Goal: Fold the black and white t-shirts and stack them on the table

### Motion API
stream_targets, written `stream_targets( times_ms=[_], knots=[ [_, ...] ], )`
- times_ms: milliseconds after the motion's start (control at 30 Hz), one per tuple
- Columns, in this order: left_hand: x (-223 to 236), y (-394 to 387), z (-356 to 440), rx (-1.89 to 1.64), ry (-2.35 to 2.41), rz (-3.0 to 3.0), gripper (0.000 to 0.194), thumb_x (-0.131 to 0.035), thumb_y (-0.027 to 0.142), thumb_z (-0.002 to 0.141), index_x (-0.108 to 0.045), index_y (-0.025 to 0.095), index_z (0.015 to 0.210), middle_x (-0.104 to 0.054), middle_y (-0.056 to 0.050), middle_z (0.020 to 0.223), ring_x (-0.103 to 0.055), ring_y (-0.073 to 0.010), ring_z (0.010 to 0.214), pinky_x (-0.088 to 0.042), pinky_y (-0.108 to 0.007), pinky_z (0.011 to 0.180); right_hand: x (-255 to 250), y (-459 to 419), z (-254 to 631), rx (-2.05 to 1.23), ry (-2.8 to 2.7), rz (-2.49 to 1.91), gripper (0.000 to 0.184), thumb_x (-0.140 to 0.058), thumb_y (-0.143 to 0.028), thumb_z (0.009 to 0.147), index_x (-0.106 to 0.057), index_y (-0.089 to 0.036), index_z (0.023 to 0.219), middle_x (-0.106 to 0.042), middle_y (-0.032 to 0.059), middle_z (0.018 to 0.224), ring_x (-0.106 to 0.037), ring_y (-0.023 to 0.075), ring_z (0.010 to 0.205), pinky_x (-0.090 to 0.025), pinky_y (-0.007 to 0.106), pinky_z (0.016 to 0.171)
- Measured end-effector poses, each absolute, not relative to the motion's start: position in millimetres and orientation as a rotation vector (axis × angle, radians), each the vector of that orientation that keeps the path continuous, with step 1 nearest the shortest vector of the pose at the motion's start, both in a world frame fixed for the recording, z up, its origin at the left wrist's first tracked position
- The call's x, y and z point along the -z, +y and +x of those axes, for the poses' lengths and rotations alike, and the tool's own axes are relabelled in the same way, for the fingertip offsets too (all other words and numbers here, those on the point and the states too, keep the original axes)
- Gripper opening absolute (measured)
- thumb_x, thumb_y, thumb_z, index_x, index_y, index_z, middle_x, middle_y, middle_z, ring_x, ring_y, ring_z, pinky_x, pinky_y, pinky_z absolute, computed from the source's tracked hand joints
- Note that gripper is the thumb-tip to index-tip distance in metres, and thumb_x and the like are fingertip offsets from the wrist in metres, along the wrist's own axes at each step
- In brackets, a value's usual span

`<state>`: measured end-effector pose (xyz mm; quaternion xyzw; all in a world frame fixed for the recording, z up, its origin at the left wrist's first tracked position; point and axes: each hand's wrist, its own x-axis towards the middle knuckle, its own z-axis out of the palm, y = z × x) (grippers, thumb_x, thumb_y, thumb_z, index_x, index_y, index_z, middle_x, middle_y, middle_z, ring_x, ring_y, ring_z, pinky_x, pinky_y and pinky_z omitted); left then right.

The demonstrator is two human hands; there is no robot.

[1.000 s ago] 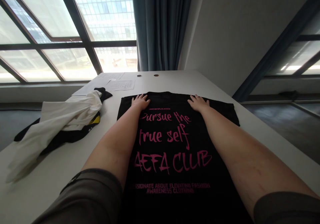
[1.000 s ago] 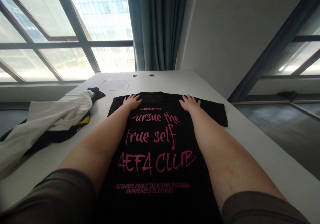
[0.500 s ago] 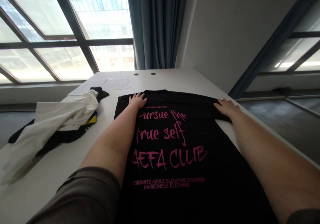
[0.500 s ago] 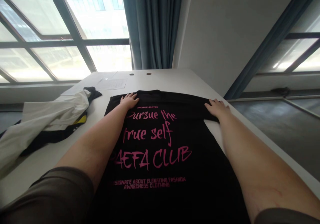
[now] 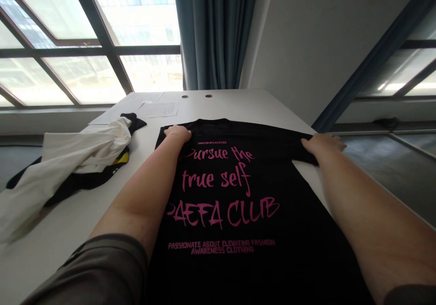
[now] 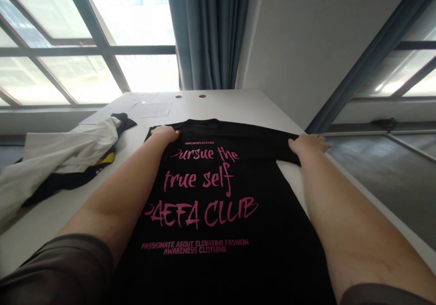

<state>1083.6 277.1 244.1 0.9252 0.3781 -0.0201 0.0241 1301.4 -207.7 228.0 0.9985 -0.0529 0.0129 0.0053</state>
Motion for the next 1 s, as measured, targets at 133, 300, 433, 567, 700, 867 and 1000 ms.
stream_targets(
  times_ms=[133, 300, 433, 567, 700, 867, 1000],
  knots=[
    [-236, 262, 1090, 0.112, 1.199, 2.855, 0.075, -0.033, 0.059, 0.100, -0.053, 0.012, 0.156, -0.044, -0.027, 0.162, -0.039, -0.0503, 0.148, -0.041, -0.067, 0.111, -239, -196, 1288, -0.132, 0.040, 3.108, 0.051, -0.046, -0.040, 0.103, -0.060, -0.010, 0.142, -0.057, 0.0288, 0.144, -0.049, 0.0433, 0.136, -0.045, 0.056, 0.104],
    [-254, 263, 1060, 0.170, 1.025, 2.874, 0.089, -0.043, 0.072, 0.094, -0.039, 0.020, 0.166, -0.027, -0.022, 0.173, -0.046, -0.0512, 0.144, -0.044, -0.066, 0.110, -246, -190, 1274, -0.137, 0.155, 3.183, 0.051, -0.039, -0.033, 0.104, -0.045, -0.013, 0.151, -0.068, 0.0275, 0.125, -0.066, 0.0378, 0.113, -0.049, 0.046, 0.091],
    [-260, 267, 1001, -0.132, 0.845, 2.965, 0.080, -0.033, 0.070, 0.101, -0.046, 0.019, 0.161, -0.030, -0.016, 0.173, -0.037, -0.0423, 0.155, -0.037, -0.055, 0.122, -256, -196, 1277, -0.075, 0.287, 3.119, 0.069, -0.053, -0.034, 0.098, -0.028, -0.026, 0.162, -0.069, 0.0222, 0.131, -0.067, 0.0362, 0.112, -0.048, 0.043, 0.090],
    [-242, 263, 959, -0.130, 0.556, 3.066, 0.078, -0.032, 0.071, 0.103, -0.046, 0.023, 0.162, -0.033, -0.012, 0.173, -0.025, -0.0369, 0.161, -0.023, -0.050, 0.130, -263, -199, 1288, -0.012, 0.233, 3.095, 0.077, -0.059, -0.033, 0.093, -0.028, -0.030, 0.163, -0.070, 0.0179, 0.131, -0.068, 0.0344, 0.113, -0.050, 0.041, 0.090],
    [-241, 266, 955, 0.203, 0.348, 3.051, 0.096, -0.045, 0.084, 0.092, -0.029, 0.030, 0.170, -0.016, -0.010, 0.178, -0.012, -0.0417, 0.163, -0.019, -0.054, 0.130, -256, -205, 1303, 0.079, 0.210, 3.068, 0.045, -0.060, -0.041, 0.094, -0.066, -0.020, 0.133, -0.071, 0.0180, 0.128, -0.068, 0.0334, 0.113, -0.053, 0.041, 0.090],
    [-263, 277, 954, 0.338, 0.093, 3.062, 0.096, -0.060, 0.078, 0.085, -0.035, 0.034, 0.167, -0.026, -0.008, 0.176, -0.030, -0.0390, 0.158, -0.030, -0.048, 0.126, -248, -215, 1317, 0.023, 0.173, 3.224, 0.046, -0.049, -0.049, 0.101, -0.078, -0.017, 0.115, -0.075, 0.0195, 0.120, -0.071, 0.0342, 0.106, -0.055, 0.040, 0.086],
    [-275, 267, 953, 0.102, 0.168, 3.189, 0.050, -0.056, 0.056, 0.093, -0.069, 0.031, 0.136, -0.065, -0.008, 0.143, -0.065, -0.0320, 0.126, -0.048, -0.041, 0.110, -251, -210, 1316, -0.092, 0.053, 3.340, 0.057, -0.045, -0.053, 0.104, -0.075, -0.011, 0.127, -0.070, 0.0255, 0.130, -0.068, 0.0384, 0.114, -0.052, 0.042, 0.090]
  ],
)
